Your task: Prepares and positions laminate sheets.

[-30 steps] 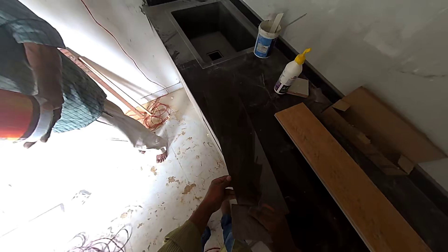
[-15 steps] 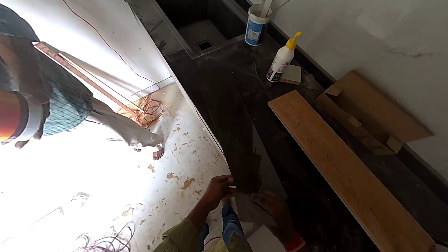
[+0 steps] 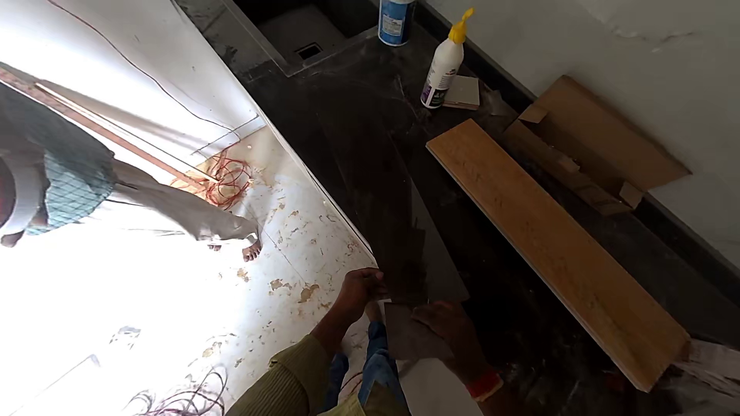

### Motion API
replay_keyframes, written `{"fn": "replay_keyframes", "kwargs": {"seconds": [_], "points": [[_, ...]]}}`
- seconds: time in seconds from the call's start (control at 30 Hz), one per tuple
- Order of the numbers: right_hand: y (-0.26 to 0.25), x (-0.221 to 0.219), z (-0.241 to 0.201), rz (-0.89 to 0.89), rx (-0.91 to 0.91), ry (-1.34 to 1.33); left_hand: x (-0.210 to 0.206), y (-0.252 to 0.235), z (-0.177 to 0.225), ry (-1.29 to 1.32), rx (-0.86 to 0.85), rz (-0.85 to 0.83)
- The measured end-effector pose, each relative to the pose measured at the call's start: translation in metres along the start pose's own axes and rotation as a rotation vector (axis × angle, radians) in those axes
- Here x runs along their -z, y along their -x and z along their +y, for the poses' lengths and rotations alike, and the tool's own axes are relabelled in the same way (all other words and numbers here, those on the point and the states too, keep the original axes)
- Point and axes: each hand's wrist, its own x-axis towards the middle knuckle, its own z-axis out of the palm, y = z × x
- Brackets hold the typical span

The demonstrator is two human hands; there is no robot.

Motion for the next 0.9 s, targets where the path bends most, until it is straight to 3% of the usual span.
{"fn": "replay_keyframes", "kwargs": {"seconds": [0.17, 0.3, 0.47, 0.6, 0.8, 0.87, 0.9], "points": [[0.047, -0.017, -0.021, 0.001, 0.02, 0.067, -0.003, 0.003, 0.003, 0.01, 0.005, 0.038], [0.054, -0.006, -0.036, 0.156, -0.099, -0.201, 0.011, 0.003, 0.008, -0.04, -0.028, 0.012], [-0.015, 0.024, -0.07, 0.628, -0.723, -0.725, 0.043, 0.016, 0.018, -0.107, -0.029, -0.002], [-0.059, 0.02, -0.061, 0.695, -0.775, -0.989, 0.081, 0.039, 0.028, -0.082, -0.089, -0.023], [-0.111, -0.019, -0.067, 0.643, -0.852, -1.251, 0.155, 0.079, 0.0, 0.298, -0.379, -0.344], [-0.132, -0.031, -0.073, 0.629, -0.887, -1.305, 0.169, 0.092, -0.016, 0.46, -0.492, -0.289], [-0.141, -0.034, -0.077, 0.623, -0.905, -1.329, 0.171, 0.099, -0.025, 0.532, -0.523, -0.182]]}}
